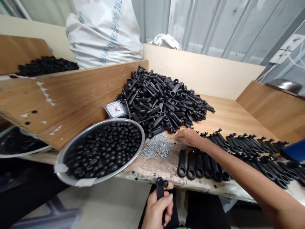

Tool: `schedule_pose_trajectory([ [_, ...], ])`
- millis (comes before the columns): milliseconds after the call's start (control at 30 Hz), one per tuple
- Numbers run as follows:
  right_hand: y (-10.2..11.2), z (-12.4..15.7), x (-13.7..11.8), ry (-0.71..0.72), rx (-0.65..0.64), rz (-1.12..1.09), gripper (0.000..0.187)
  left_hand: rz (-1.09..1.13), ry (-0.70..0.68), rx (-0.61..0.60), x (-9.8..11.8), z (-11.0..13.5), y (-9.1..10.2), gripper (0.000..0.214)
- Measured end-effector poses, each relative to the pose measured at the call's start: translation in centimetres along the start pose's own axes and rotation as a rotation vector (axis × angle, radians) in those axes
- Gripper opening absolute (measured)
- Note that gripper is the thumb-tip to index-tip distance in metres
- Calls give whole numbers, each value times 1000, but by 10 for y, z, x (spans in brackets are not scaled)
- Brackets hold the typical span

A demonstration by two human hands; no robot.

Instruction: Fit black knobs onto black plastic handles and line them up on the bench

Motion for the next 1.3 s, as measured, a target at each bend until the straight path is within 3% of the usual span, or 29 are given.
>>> schedule_pose_trajectory([
  [300,-25,-28,5,-19,-83,227,21,47,25,-77,-1,-5,2,25],
  [767,-20,-20,0,-21,-75,276,24,179,145,-98,5,11,-11,32],
  [967,-26,-23,0,-45,-98,248,23,163,133,-141,7,12,-15,35],
  [1133,-11,-14,-11,-51,-70,115,20,123,89,-86,12,9,-16,26],
  [1300,19,32,-61,134,-119,-138,16,50,10,-56,22,10,-21,22],
])
Point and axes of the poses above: each hand's wrist, its own z-axis away from the middle knuckle, its own y-axis out of the back of the hand, x = y × z, the point moved 5 cm from there along -z, towards the middle knuckle, and after that the axes turned 1 degree about -y, right-handed, at the moved point
